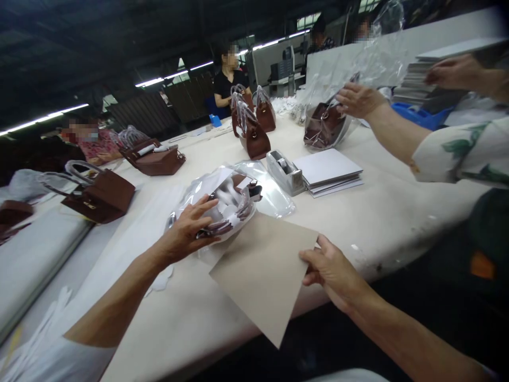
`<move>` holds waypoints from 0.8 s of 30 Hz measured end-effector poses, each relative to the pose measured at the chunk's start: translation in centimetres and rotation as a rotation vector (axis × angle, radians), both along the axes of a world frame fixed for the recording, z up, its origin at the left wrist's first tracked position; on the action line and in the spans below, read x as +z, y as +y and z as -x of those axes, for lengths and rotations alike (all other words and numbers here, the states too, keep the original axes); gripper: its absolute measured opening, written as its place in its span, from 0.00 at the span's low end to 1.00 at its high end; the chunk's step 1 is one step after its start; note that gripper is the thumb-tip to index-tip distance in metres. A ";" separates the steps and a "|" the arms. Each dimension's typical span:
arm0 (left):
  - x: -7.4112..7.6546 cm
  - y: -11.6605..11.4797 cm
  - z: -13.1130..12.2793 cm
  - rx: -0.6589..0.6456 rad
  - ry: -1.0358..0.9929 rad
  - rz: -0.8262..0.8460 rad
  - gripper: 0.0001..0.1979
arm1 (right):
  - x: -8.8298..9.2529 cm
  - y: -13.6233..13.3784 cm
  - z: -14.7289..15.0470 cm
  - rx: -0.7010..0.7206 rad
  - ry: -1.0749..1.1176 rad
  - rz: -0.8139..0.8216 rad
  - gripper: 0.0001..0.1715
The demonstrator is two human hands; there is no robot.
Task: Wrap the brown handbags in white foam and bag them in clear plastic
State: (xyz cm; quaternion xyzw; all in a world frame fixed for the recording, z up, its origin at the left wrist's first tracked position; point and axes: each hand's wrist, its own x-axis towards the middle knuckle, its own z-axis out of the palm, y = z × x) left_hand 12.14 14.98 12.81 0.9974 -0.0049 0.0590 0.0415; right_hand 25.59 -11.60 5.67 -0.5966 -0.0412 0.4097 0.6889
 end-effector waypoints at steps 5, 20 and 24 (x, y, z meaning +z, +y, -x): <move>-0.3 -0.1 0.1 0.000 -0.026 -0.004 0.13 | -0.5 1.1 -0.3 -0.062 -0.106 0.108 0.17; -0.9 0.5 0.0 -0.034 -0.086 -0.038 0.14 | -4.0 11.3 1.3 -0.180 -0.056 0.115 0.14; -0.7 0.9 0.0 -0.013 -0.126 0.025 0.15 | -6.3 14.4 1.5 -0.155 -0.205 0.179 0.13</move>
